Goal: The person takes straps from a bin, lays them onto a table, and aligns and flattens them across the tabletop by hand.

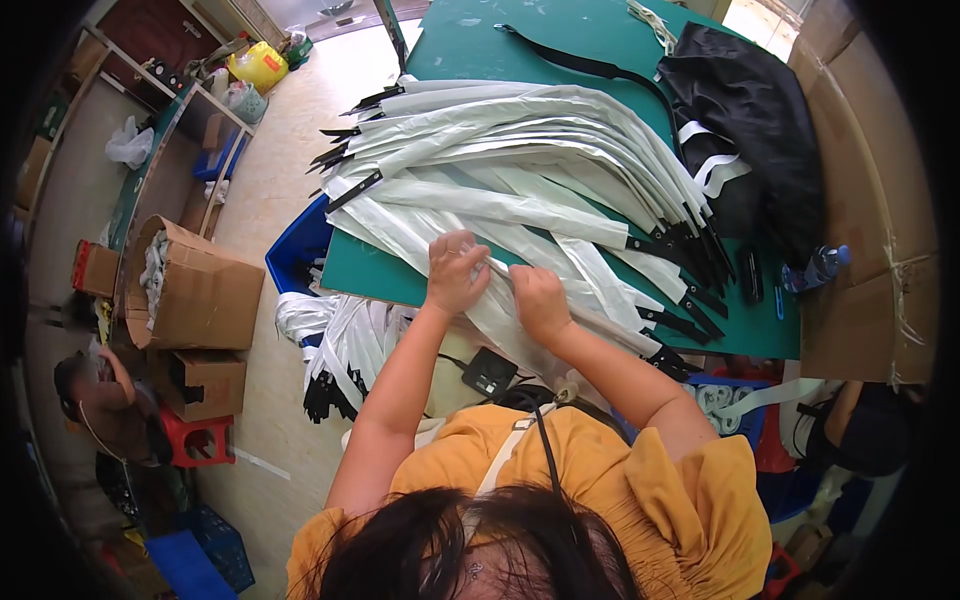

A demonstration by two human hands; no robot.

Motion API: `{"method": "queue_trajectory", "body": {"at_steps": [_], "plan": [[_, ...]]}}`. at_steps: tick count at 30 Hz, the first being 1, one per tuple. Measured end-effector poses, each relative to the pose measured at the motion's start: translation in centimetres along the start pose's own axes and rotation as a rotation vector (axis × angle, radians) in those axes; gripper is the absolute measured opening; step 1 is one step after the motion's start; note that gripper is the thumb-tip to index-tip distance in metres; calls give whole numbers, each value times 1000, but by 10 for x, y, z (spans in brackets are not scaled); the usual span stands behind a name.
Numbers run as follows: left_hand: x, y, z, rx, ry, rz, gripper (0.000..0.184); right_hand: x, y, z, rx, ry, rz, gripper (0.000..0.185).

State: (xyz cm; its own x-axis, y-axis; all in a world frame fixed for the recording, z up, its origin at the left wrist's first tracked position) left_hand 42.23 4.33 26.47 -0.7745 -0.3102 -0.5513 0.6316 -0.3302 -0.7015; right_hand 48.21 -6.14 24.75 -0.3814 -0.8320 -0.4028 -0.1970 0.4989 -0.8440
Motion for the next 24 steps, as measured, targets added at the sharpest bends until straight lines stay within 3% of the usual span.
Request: {"method": "queue_trajectory", "body": {"at_steps": [5,7,9,10,13,16,19,22,24], "plan": [[1,3,-3,11,5,-14,25,-14,-34,17,108,124,124,36],[1,2,-3,16,13,0,27,-18,-23,27,53,158,-45,39],[4,-20,3,-58,-25,180,33,-21,-14,41,-7,177,-143,45],[9,-32,6,-97,-45,274,36,-18,-16,46,-6,180,-83,46],[53,-65,-11,-200,-357,519,48,-8,-33,30,8,199,25,56],[86,-47,-43,-142,-708,293,51,10,-38,-40,41,40,-64,65],[61,-30,-40,66,-848,183,64,11,-9,-72,16,-14,-234,68],[37,12,-51,282,-983,96,74,-4,11,-76,28,-52,-178,61],[28,17,-62,385,-1033,102,80,-2,29,-54,37,-40,-154,70]]}}
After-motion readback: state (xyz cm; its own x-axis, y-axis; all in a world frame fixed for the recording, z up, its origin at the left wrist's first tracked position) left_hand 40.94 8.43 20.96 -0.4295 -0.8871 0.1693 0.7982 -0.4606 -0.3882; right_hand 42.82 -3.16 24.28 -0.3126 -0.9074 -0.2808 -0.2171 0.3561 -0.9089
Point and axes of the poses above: each hand's wrist, its own x-axis away from the middle knuckle, its own y-axis out of the palm, z = x × y, the point moved 9 cm from there along -x, towards the middle knuckle, and after that the axes turned 4 degrees about x, right-handed, at the moved point
